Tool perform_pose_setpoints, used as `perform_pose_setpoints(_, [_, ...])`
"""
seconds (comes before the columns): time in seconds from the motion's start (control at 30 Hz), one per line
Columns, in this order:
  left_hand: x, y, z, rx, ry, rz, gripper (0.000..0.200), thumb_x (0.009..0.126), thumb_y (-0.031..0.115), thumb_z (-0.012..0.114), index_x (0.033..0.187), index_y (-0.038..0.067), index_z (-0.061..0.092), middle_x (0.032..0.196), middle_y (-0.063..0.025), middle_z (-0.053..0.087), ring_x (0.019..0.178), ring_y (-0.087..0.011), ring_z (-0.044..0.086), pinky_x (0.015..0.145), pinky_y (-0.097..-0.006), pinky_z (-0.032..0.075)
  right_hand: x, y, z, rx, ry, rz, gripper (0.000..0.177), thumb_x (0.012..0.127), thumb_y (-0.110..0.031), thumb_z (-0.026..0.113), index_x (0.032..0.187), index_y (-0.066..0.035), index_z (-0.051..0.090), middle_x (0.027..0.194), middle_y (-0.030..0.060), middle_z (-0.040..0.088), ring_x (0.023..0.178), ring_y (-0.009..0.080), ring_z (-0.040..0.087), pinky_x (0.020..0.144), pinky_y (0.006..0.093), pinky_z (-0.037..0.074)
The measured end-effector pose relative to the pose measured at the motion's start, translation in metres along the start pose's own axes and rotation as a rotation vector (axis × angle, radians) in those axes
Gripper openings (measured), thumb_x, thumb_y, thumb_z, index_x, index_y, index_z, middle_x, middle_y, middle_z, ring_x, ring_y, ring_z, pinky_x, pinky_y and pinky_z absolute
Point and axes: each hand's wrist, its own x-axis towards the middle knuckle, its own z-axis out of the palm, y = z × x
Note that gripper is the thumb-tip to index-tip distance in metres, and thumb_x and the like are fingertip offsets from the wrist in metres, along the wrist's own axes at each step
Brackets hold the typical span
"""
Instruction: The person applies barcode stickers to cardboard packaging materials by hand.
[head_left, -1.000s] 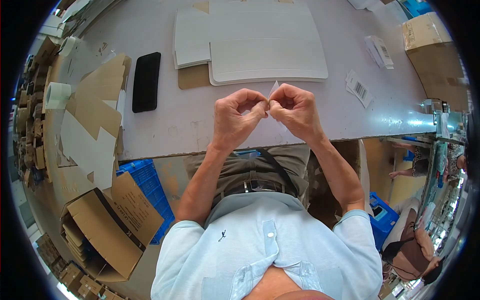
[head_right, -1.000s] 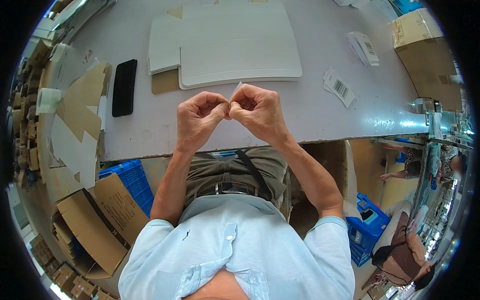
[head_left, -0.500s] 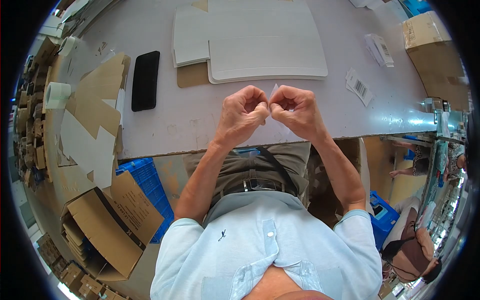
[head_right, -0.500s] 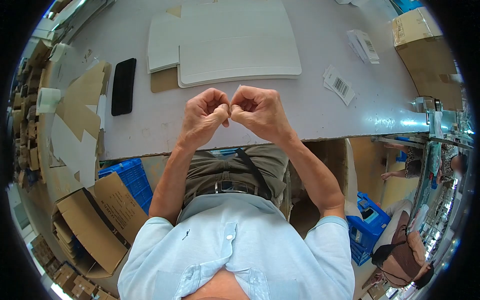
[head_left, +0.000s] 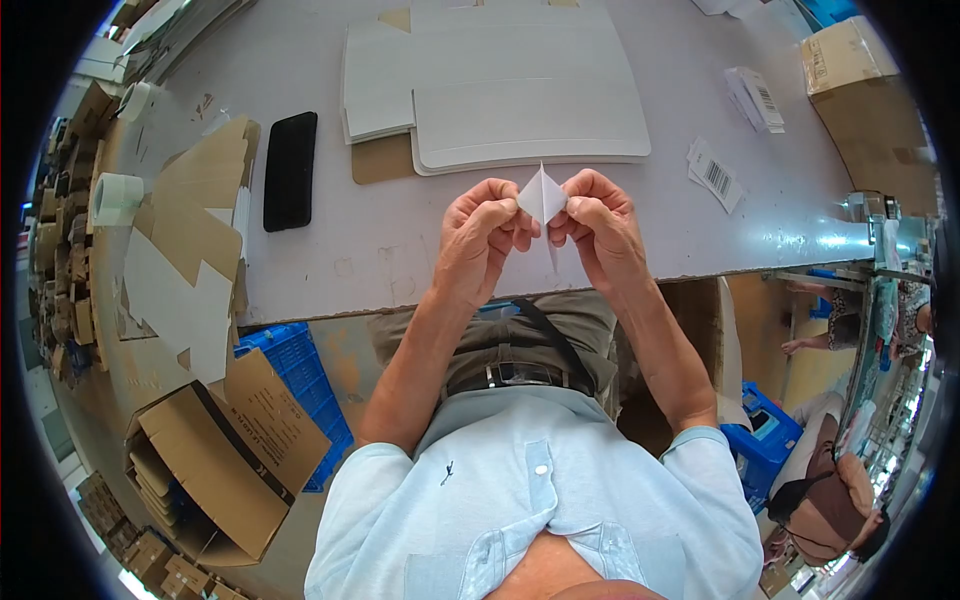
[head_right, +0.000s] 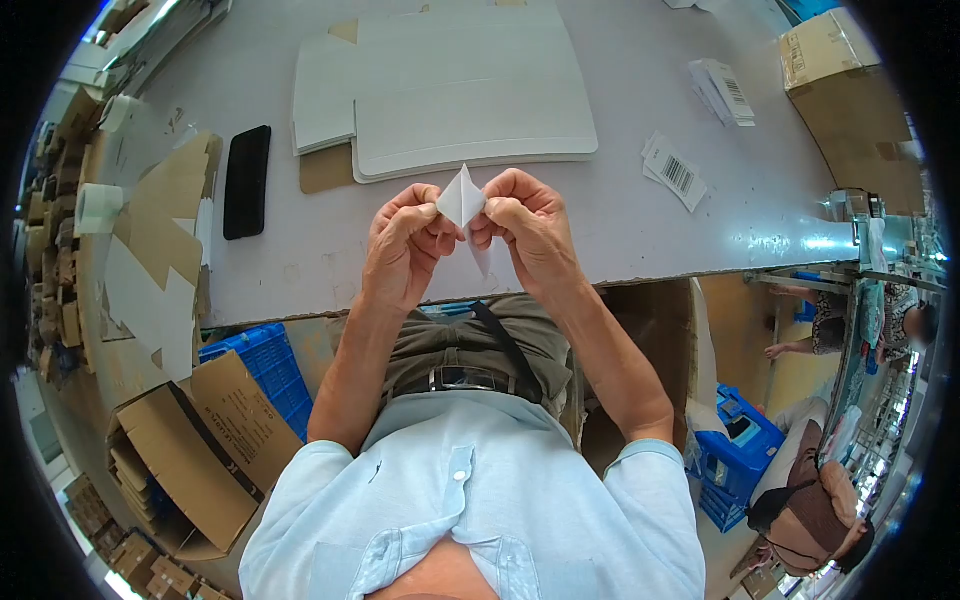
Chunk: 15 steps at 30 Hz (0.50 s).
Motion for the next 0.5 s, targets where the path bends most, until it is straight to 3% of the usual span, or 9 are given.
perform_pose_setpoints(0.07, [0.001,-0.005,-0.004,-0.023,-0.021,0.034,0.007,0.098,0.007,0.057,0.099,0.001,0.061,0.083,-0.0082,0.069,0.075,-0.0146,0.068,0.069,-0.0271,0.054,-0.001,0.006,-0.003,0.123,-0.006,-0.071,0.004,0.093,-0.003,0.060,0.091,-0.003,0.064,0.083,0.0077,0.070,0.074,0.0127,0.068,0.069,0.0290,0.058])
perform_pose_setpoints(0.23, [-0.001,-0.008,-0.001,-0.125,-0.020,0.125,0.010,0.096,0.007,0.058,0.102,0.000,0.061,0.102,-0.0106,0.067,0.095,-0.0162,0.066,0.088,-0.0328,0.053,-0.003,0.013,0.006,0.077,0.061,-0.127,0.006,0.091,-0.001,0.058,0.091,-0.002,0.064,0.096,0.0107,0.070,0.081,0.0141,0.068,0.077,0.0314,0.060])
perform_pose_setpoints(0.37, [-0.009,0.002,0.017,-0.092,0.015,0.113,0.011,0.097,0.009,0.058,0.104,0.000,0.062,0.103,-0.0091,0.067,0.100,-0.0146,0.065,0.092,-0.0329,0.053,-0.003,0.008,0.011,-0.079,0.069,-0.160,0.008,0.089,0.003,0.057,0.090,-0.001,0.064,0.097,0.0090,0.069,0.085,0.0131,0.066,0.080,0.0309,0.058])
perform_pose_setpoints(0.5, [-0.009,-0.010,0.019,0.174,0.124,0.214,0.011,0.097,0.009,0.066,0.106,0.002,0.064,0.101,-0.0058,0.069,0.094,-0.0108,0.065,0.086,-0.0290,0.054,-0.003,0.008,0.012,-0.228,0.029,-0.204,0.008,0.089,0.003,0.057,0.090,0.000,0.064,0.096,0.0070,0.068,0.085,0.0116,0.065,0.080,0.0286,0.056])
